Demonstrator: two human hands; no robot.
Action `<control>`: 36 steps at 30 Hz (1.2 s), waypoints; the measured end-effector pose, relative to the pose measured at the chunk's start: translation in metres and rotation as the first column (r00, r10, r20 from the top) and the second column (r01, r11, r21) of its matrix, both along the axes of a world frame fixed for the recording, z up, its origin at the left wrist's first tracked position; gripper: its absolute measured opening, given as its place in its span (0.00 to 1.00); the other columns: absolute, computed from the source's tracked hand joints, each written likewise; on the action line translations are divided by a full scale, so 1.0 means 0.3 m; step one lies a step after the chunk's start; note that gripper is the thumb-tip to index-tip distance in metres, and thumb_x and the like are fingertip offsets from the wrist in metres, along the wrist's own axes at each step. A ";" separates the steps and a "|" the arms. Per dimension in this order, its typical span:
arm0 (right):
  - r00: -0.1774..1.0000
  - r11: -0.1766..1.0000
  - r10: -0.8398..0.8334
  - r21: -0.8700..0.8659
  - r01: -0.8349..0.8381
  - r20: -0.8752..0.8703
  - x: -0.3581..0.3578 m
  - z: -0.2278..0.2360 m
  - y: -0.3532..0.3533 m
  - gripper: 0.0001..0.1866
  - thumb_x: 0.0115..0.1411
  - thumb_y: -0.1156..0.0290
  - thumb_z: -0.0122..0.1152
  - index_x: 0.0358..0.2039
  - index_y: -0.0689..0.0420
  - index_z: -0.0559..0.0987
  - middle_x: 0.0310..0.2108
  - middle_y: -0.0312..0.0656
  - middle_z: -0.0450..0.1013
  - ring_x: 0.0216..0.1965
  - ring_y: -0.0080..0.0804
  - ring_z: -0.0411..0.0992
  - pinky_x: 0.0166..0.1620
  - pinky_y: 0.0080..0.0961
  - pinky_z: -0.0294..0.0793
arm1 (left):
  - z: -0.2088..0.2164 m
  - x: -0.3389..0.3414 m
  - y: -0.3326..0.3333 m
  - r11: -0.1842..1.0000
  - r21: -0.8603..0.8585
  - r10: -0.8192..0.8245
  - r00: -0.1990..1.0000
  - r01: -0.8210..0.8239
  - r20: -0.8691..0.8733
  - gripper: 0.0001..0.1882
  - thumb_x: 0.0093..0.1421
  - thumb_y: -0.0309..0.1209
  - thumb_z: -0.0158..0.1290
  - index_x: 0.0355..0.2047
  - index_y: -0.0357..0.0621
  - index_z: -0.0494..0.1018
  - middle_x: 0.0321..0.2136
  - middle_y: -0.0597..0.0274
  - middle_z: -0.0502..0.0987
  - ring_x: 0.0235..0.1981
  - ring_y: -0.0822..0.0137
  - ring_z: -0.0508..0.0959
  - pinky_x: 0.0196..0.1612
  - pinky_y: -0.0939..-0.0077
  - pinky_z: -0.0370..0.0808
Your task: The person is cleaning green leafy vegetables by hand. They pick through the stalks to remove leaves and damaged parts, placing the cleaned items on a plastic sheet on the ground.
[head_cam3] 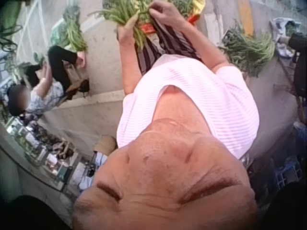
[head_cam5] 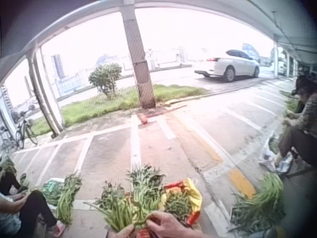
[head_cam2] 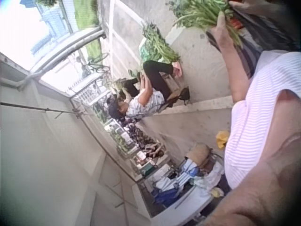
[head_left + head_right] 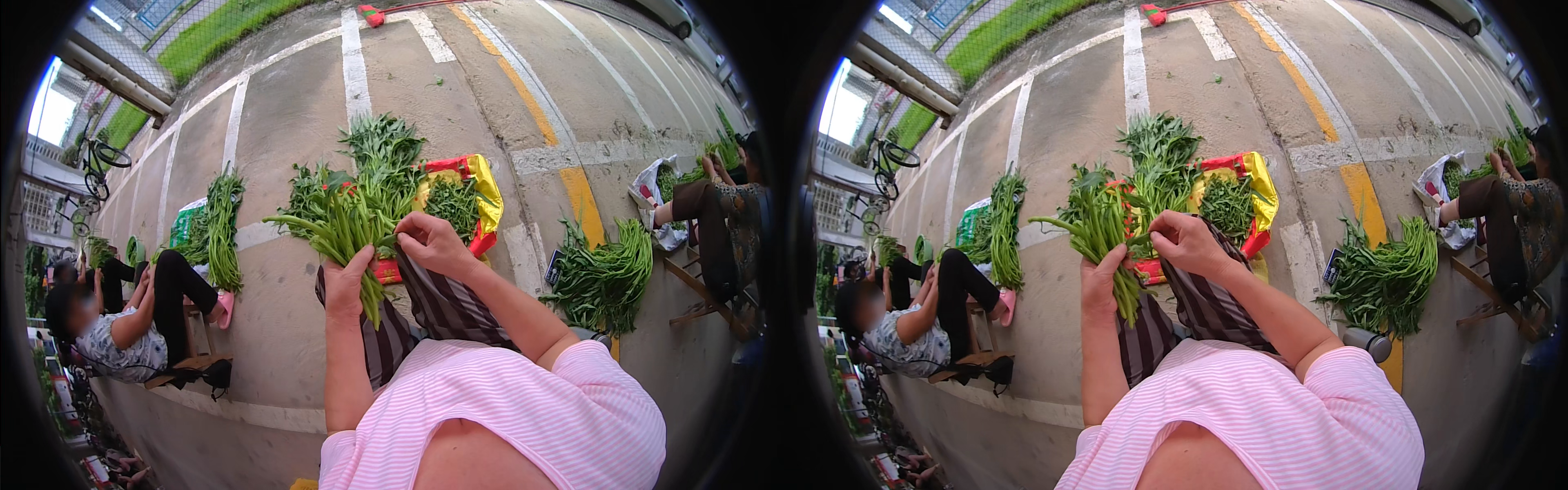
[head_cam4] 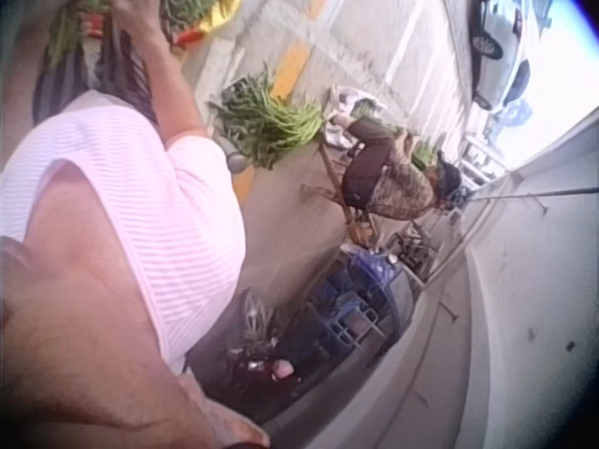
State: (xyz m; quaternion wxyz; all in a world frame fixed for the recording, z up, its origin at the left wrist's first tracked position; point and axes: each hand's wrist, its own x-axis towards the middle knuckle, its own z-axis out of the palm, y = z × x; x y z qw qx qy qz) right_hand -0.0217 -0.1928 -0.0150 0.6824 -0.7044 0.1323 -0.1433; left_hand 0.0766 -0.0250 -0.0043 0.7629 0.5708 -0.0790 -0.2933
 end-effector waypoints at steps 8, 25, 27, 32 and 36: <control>0.988 0.928 -0.124 0.343 0.147 -0.088 0.054 -0.122 -0.091 0.05 0.61 0.71 0.56 0.35 0.58 0.76 0.27 0.31 0.73 0.28 0.14 0.70 0.33 0.15 0.72 | -0.047 0.014 -0.090 0.997 0.032 -0.067 0.992 0.071 -0.109 0.11 0.59 0.20 0.56 0.42 0.41 0.75 0.29 0.64 0.79 0.24 0.74 0.77 0.27 0.81 0.75; 0.869 0.763 -0.478 -0.548 0.342 -0.124 0.020 -0.453 -0.398 0.10 0.58 0.66 0.62 0.37 0.58 0.83 0.42 0.46 0.78 0.47 0.43 0.75 0.51 0.35 0.72 | -0.055 0.089 -0.063 0.997 -0.083 -0.020 0.984 0.006 -0.175 0.15 0.59 0.19 0.55 0.47 0.39 0.73 0.38 0.54 0.81 0.27 0.71 0.79 0.31 0.79 0.76; 0.863 0.816 -0.474 -0.453 0.358 -0.172 0.018 -0.411 -0.376 0.09 0.57 0.66 0.63 0.33 0.57 0.83 0.41 0.46 0.78 0.46 0.42 0.75 0.51 0.34 0.72 | -0.067 0.093 -0.054 1.000 0.000 0.000 0.995 0.000 -0.096 0.13 0.59 0.20 0.56 0.45 0.38 0.74 0.36 0.57 0.80 0.27 0.71 0.79 0.32 0.78 0.76; 0.901 0.908 -0.415 -0.113 0.402 -0.128 0.028 -0.316 -0.284 0.12 0.63 0.68 0.60 0.42 0.62 0.80 0.36 0.38 0.77 0.36 0.22 0.75 0.42 0.21 0.74 | -0.041 0.053 -0.056 0.992 0.122 0.029 0.997 -0.038 0.077 0.13 0.59 0.20 0.56 0.45 0.36 0.75 0.33 0.64 0.80 0.29 0.73 0.79 0.35 0.78 0.77; 0.971 0.949 -0.236 0.209 0.237 -0.030 0.037 -0.114 -0.140 0.10 0.66 0.71 0.56 0.44 0.62 0.79 0.36 0.34 0.77 0.37 0.16 0.73 0.42 0.17 0.73 | -0.025 0.017 -0.053 0.977 0.193 0.027 0.952 -0.089 0.304 0.10 0.60 0.22 0.57 0.42 0.34 0.77 0.37 0.60 0.82 0.31 0.72 0.81 0.37 0.78 0.76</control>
